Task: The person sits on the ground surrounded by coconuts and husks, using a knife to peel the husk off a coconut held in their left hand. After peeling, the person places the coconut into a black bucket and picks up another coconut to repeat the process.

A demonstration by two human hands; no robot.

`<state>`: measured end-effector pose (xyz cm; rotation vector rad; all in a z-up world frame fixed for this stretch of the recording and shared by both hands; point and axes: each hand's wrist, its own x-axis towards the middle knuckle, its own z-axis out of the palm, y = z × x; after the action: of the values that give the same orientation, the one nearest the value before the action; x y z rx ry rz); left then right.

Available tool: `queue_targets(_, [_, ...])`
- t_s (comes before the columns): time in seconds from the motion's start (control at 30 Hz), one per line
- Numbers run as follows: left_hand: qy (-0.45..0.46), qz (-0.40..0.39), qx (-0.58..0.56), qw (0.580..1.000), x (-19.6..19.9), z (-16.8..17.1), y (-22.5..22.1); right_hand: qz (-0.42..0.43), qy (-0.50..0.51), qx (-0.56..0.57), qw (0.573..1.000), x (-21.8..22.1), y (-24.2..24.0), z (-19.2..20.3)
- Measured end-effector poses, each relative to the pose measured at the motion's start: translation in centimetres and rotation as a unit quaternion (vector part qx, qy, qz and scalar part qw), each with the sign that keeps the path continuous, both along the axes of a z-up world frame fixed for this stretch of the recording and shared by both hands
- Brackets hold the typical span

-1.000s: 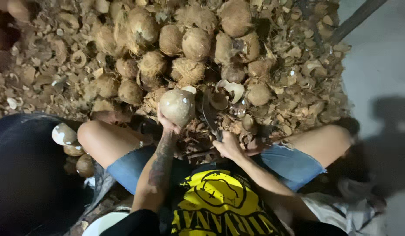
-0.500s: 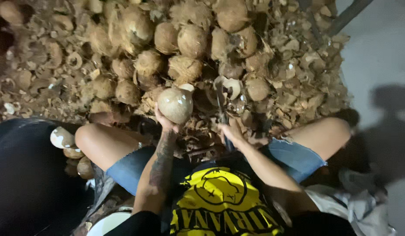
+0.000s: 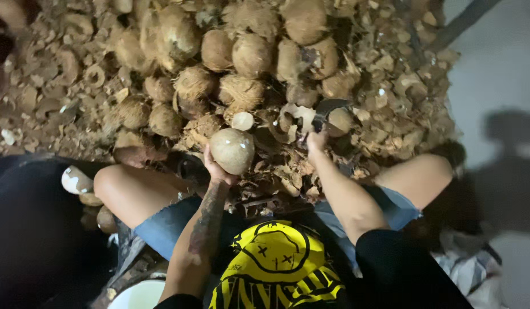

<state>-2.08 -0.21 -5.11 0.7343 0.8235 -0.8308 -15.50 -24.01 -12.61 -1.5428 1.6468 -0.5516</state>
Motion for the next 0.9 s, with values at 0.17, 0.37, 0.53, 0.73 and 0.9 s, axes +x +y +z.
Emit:
queue_targets(0.17, [-0.016,-0.029,-0.040,0.999,1.1,-0.7,0.0,0.000,0.093,0.075,0.993,2.5,-2.0,0.1])
queue_targets(0.37, [-0.115,-0.009,-0.049,0.992,5.0,7.7,-0.6,0.407,-0.172,0.252,0.861,9.4,8.3,16.8])
queue_targets(0.53, [-0.238,0.041,-0.110,0.964,12.2,12.2,8.0,0.597,-0.251,0.062,0.759,18.4,12.0,21.4])
queue_targets(0.73, [-0.409,0.004,0.000,0.913,14.6,21.5,26.0,0.727,-0.307,0.006,0.614,26.7,24.0,30.0])
queue_targets(0.9, [-0.455,0.000,0.052,0.889,13.4,19.5,38.5,0.781,-0.327,0.095,0.524,31.6,36.5,26.0])
